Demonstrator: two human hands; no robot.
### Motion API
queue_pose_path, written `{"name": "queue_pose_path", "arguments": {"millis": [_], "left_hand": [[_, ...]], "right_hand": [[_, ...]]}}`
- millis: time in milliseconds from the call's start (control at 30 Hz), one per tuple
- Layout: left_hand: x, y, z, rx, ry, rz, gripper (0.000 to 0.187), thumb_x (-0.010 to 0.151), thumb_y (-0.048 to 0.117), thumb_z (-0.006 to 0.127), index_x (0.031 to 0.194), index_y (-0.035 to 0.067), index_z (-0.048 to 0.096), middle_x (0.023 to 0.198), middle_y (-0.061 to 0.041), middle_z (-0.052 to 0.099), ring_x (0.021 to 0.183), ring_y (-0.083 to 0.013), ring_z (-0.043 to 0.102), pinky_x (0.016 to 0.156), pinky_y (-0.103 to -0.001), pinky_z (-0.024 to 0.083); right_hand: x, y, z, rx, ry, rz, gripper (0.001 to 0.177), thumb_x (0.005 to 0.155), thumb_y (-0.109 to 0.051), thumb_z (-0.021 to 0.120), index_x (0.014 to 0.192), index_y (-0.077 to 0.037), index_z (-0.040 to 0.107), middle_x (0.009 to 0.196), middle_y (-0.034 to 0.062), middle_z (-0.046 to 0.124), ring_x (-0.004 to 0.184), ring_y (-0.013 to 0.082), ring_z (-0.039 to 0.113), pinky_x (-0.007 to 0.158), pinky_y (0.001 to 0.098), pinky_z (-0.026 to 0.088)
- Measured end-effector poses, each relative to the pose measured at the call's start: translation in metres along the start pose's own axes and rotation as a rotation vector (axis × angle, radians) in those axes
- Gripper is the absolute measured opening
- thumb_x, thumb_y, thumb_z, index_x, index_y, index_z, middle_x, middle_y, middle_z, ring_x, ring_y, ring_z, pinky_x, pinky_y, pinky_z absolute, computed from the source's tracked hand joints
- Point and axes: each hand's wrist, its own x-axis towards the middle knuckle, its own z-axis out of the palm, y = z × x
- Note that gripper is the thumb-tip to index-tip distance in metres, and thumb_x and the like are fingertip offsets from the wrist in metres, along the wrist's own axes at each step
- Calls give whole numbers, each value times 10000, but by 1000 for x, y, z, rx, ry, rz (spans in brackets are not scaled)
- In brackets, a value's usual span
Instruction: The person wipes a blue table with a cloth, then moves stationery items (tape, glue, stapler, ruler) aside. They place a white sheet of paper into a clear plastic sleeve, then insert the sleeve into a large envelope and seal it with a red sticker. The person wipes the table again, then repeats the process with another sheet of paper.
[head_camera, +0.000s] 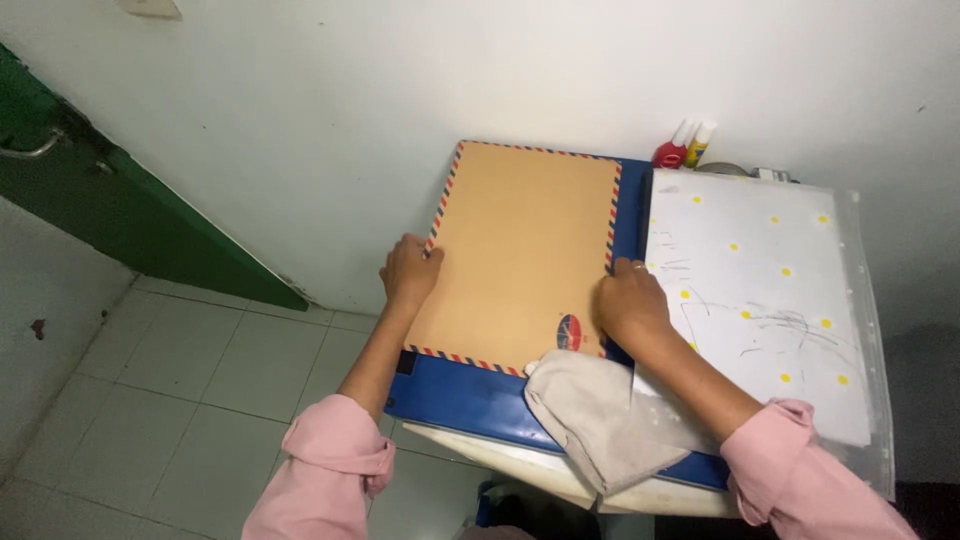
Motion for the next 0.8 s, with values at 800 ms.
{"name": "queue_pose_path", "arguments": {"millis": [800], "left_hand": [[-205, 163, -62, 156, 381, 1615, 116, 986, 35, 545, 887, 79, 587, 845, -90, 520, 766, -269, 514, 698, -397, 390]], "right_hand": [[-75, 229, -66, 1497, -14, 514, 369, 1080, -260, 459, 1381, -110, 612, 1155, 114, 686, 845, 225, 615, 689, 322, 497]]}}
